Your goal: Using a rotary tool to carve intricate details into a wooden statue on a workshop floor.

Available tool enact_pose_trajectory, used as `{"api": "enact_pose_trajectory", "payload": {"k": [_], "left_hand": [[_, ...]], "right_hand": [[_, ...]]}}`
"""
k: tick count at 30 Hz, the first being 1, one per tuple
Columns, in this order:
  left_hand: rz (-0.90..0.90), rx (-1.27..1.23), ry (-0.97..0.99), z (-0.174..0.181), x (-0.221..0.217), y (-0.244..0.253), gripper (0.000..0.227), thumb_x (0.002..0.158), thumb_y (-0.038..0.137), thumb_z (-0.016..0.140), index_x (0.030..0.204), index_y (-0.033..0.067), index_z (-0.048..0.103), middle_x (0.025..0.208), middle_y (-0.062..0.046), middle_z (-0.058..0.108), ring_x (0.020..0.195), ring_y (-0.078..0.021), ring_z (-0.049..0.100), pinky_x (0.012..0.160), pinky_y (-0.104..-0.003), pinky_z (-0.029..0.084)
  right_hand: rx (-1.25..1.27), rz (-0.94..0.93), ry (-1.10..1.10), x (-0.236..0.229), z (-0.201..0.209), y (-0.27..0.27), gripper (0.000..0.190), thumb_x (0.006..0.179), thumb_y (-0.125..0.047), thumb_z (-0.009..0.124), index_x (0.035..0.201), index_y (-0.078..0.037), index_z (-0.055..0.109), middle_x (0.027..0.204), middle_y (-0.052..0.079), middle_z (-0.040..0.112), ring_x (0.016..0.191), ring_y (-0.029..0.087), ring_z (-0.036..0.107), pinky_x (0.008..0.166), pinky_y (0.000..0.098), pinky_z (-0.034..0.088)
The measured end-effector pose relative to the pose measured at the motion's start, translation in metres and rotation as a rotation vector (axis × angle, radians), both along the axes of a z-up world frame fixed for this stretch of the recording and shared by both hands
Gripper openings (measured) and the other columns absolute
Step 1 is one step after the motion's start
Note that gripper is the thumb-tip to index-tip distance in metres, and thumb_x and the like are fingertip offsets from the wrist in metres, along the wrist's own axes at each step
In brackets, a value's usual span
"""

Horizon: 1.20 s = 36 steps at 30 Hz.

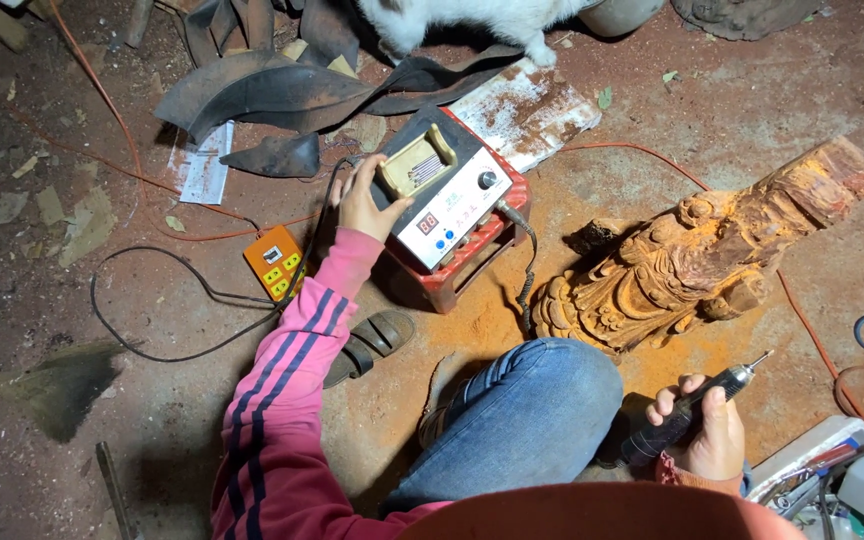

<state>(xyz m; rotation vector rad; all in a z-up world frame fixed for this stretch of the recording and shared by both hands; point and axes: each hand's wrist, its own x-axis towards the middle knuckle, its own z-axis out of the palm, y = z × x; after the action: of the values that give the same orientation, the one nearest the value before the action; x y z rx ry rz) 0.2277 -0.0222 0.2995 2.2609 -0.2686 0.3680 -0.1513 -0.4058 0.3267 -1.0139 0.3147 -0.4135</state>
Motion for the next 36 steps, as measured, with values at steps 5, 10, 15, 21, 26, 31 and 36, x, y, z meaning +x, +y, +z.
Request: {"api": "enact_pose_trajectory", "payload": {"k": [5,10,15,21,26,31,36], "left_hand": [[-0.024,0.120,0.072,0.004,0.016,0.005,0.093,0.067,0.030,0.094,0.144,0.0152,0.044,0.144,-0.012,0.052,0.135,-0.0360,0.041,0.113,-0.062,0.012],[0.014,0.212,-0.366,0.056,0.006,-0.017,0.042,0.074,0.017,0.088,0.113,0.0187,0.071,0.130,-0.006,0.060,0.124,-0.0267,0.046,0.111,-0.055,0.016],[-0.113,0.363,-0.402,0.057,0.030,-0.043,0.007,0.075,0.012,0.083,0.073,0.0128,0.077,0.085,-0.003,0.056,0.094,-0.0232,0.041,0.095,-0.048,0.025],[-0.069,0.487,-0.265,0.045,0.040,-0.056,0.010,0.076,0.011,0.082,0.076,0.0034,0.076,0.089,-0.009,0.061,0.099,-0.0308,0.039,0.099,-0.047,0.029],[-0.100,0.605,-0.272,0.049,0.045,-0.054,0.008,0.075,0.013,0.082,0.073,0.0061,0.079,0.084,-0.009,0.065,0.095,-0.0281,0.046,0.097,-0.052,0.027],[-0.105,0.685,-0.277,0.057,0.046,-0.059,0.012,0.077,0.018,0.081,0.070,0.0082,0.078,0.079,-0.010,0.067,0.089,-0.0276,0.049,0.101,-0.057,0.025],[-0.092,0.680,-0.226,0.039,0.058,-0.058,0.012,0.079,0.020,0.078,0.073,0.0090,0.079,0.082,-0.009,0.069,0.096,-0.0271,0.048,0.097,-0.049,0.028]], "right_hand": [[0.007,0.023,-0.003,0.001,-0.001,-0.001,0.031,0.115,-0.034,0.053,0.111,-0.004,0.056,0.096,0.013,0.056,0.080,0.022,0.059,0.069,0.0368,0.053],[0.006,0.024,-0.008,0.004,0.001,0.001,0.030,0.115,-0.033,0.053,0.110,-0.004,0.057,0.096,0.011,0.056,0.081,0.022,0.060,0.070,0.0368,0.053],[0.005,0.028,-0.006,0.002,0.001,0.001,0.031,0.115,-0.035,0.053,0.112,-0.004,0.055,0.095,0.012,0.056,0.081,0.022,0.059,0.070,0.0361,0.053],[0.016,0.034,-0.024,0.004,0.005,0.004,0.030,0.114,-0.034,0.054,0.112,-0.004,0.056,0.094,0.012,0.055,0.083,0.021,0.059,0.070,0.0361,0.053],[0.044,0.033,-0.017,0.006,0.002,0.003,0.031,0.113,-0.036,0.056,0.111,-0.005,0.057,0.092,0.012,0.056,0.080,0.021,0.059,0.069,0.0355,0.052],[0.012,0.028,-0.017,0.005,-0.004,0.001,0.030,0.114,-0.034,0.053,0.110,-0.004,0.057,0.092,0.011,0.055,0.081,0.021,0.060,0.069,0.0357,0.053],[0.012,0.002,-0.011,0.006,-0.003,0.005,0.028,0.111,-0.033,0.056,0.109,-0.005,0.056,0.087,0.012,0.056,0.078,0.022,0.060,0.067,0.0347,0.053]]}}
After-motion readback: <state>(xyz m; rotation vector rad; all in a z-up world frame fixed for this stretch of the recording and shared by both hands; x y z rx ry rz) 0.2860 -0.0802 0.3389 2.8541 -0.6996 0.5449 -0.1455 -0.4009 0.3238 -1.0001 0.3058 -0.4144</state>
